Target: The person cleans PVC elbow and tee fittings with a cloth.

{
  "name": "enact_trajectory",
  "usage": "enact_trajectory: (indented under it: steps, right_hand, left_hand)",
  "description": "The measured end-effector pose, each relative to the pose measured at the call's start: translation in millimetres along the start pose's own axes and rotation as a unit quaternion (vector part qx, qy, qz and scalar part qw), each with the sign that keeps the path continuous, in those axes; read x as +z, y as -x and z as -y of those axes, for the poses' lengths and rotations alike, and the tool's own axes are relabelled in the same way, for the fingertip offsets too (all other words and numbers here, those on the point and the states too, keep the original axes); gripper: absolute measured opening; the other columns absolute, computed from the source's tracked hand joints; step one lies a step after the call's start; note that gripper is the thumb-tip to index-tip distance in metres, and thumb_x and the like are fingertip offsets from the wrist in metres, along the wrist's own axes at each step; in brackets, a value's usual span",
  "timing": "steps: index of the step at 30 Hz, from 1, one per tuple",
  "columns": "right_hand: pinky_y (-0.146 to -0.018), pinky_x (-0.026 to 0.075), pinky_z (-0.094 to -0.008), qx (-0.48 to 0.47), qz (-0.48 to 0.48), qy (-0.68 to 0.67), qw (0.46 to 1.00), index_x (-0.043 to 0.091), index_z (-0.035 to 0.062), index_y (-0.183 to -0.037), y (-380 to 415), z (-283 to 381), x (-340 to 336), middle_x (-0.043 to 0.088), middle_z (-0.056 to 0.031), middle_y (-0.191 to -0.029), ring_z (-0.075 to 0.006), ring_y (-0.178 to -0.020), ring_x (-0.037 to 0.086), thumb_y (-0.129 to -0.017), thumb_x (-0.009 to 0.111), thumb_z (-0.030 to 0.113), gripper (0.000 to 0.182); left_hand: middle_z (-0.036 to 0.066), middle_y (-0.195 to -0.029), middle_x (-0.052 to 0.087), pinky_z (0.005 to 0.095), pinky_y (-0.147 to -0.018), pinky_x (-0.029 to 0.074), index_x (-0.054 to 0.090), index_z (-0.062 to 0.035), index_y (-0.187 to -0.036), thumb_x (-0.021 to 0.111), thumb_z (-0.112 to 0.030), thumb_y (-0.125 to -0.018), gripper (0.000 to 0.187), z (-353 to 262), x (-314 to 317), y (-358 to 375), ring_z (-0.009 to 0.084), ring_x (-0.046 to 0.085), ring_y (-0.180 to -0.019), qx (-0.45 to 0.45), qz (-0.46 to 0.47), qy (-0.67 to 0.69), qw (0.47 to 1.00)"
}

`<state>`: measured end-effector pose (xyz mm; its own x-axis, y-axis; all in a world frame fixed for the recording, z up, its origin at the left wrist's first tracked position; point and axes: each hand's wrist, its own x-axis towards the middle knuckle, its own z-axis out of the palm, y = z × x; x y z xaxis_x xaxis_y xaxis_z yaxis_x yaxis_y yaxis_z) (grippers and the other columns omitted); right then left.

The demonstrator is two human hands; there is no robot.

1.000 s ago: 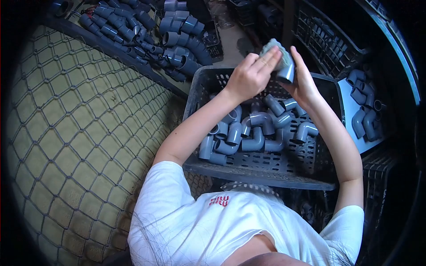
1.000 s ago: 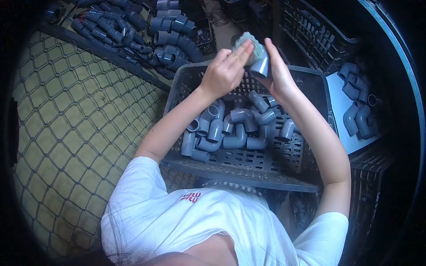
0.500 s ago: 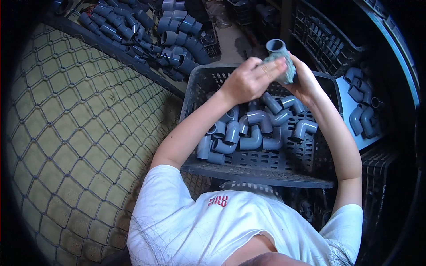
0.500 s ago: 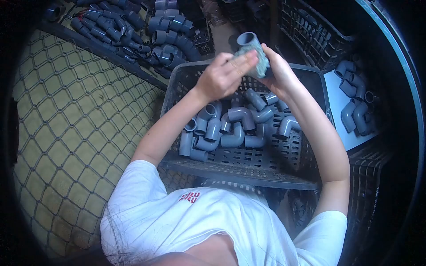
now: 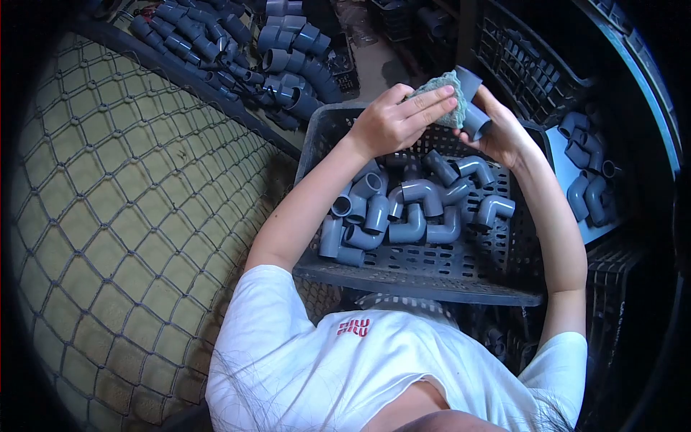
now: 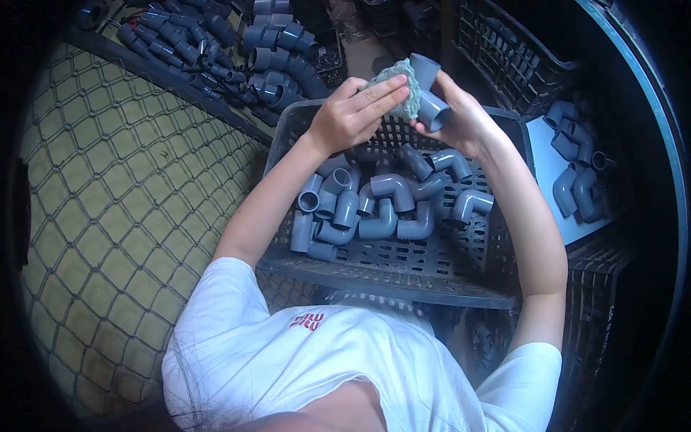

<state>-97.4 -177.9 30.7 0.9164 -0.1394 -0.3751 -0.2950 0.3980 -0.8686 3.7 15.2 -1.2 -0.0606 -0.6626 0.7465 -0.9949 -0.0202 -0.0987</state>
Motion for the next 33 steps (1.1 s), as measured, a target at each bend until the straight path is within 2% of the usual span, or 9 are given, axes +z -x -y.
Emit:
enact_trajectory:
  steps: [4,8,12,14,20,24,27,30,33]
  right_hand:
    - [-0.077,0.059,-0.0376,0.036,0.027,0.059,0.997,0.056,0.0106,-0.127,3,-5,6,0.063,-0.0085,-0.115,-0.0225,-0.102,0.065,-0.104,0.033,0.054,0.054]
    - [-0.08,0.056,-0.0421,-0.01,0.013,0.109,0.994,0.059,0.0083,-0.12,-4,-7,3,0.064,-0.0093,-0.108,-0.0172,-0.1,0.065,-0.091,0.037,0.076,0.077]
    - [-0.08,0.054,-0.0416,0.031,0.077,0.142,0.986,0.062,0.0062,-0.113,-10,-1,0,0.065,-0.0104,-0.097,-0.0159,-0.095,0.064,-0.087,0.04,0.08,0.082]
    - [-0.081,0.053,-0.0401,0.039,0.097,0.12,0.987,0.059,0.0035,-0.116,-10,0,-1,0.065,-0.0111,-0.101,-0.0169,-0.095,0.064,-0.089,0.042,0.075,0.078]
    - [-0.093,0.05,-0.0396,-0.03,-0.093,0.03,0.995,0.054,0.0046,-0.125,-28,-18,1,0.061,-0.015,-0.113,-0.0236,-0.107,0.062,-0.096,0.039,0.064,0.068]
    - [-0.091,0.051,-0.0388,-0.06,-0.079,0.042,0.994,0.056,0.0044,-0.124,-29,-21,10,0.063,-0.0133,-0.111,-0.0236,-0.106,0.063,-0.101,0.031,0.058,0.064]
    - [-0.086,0.054,-0.039,-0.077,-0.153,-0.066,0.983,0.058,0.0038,-0.118,-39,-29,3,0.064,-0.0141,-0.106,-0.0243,-0.1,0.066,-0.101,0.03,0.059,0.064]
    - [-0.084,0.056,-0.0404,-0.014,-0.022,-0.055,0.998,0.058,0.0049,-0.113,-38,-25,-18,0.065,-0.0147,-0.107,-0.0245,-0.094,0.067,-0.102,0.028,0.056,0.06]
    - [-0.085,0.055,-0.0416,-0.059,-0.039,-0.077,0.994,0.055,0.004,-0.118,-40,-30,-9,0.064,-0.0135,-0.106,-0.0236,-0.095,0.066,-0.103,0.029,0.056,0.059]
  left_hand:
    - [0.007,-0.137,0.061,0.0302,-0.082,0.049,0.065,-0.0076,-0.129,0.066,-0.002,-0.074,0.055,-17,12,0,0.0138,0.063,-0.103,0.01,-0.002,0.003,1.0]
    - [0.004,-0.136,0.061,0.0286,-0.083,0.049,0.065,-0.0094,-0.129,0.064,-0.005,-0.078,0.051,-16,13,-3,0.0159,0.062,-0.098,0.053,0.044,0.006,0.998]
    - [0.01,-0.137,0.06,0.0311,-0.082,0.05,0.062,-0.0057,-0.132,0.058,0.002,-0.077,0.055,1,15,4,0.0222,0.063,-0.1,-0.052,-0.014,0.004,0.999]
    - [0.011,-0.138,0.059,0.0321,-0.081,0.051,0.062,-0.0044,-0.131,0.057,0.004,-0.076,0.057,1,18,11,0.0236,0.063,-0.099,-0.078,-0.031,0.037,0.996]
    - [0.013,-0.139,0.058,0.0351,-0.082,0.052,0.061,-0.003,-0.132,0.057,0.001,-0.077,0.055,-21,24,3,0.0269,0.063,-0.09,0.012,0.036,0.046,0.998]
    - [0.017,-0.139,0.056,0.0381,-0.089,0.051,0.056,-0.0022,-0.136,0.055,-0.001,-0.08,0.057,-1,31,5,0.031,0.064,-0.092,-0.125,-0.061,0.033,0.99]
    - [0.012,-0.138,0.059,0.0327,-0.08,0.053,0.062,-0.0056,-0.131,0.061,-0.001,-0.077,0.054,-9,24,5,0.0237,0.06,-0.08,-0.023,-0.014,0.036,0.999]
    - [0.007,-0.137,0.06,0.0293,-0.072,0.051,0.066,-0.0089,-0.126,0.066,-0.003,-0.074,0.052,-27,30,-3,0.0182,0.055,-0.071,0.042,-0.026,0.037,0.998]
    - [0.012,-0.14,0.057,0.032,-0.073,0.051,0.062,-0.0058,-0.13,0.063,-0.001,-0.075,0.056,-27,29,-3,0.0223,0.057,-0.075,0.013,-0.019,0.038,0.999]
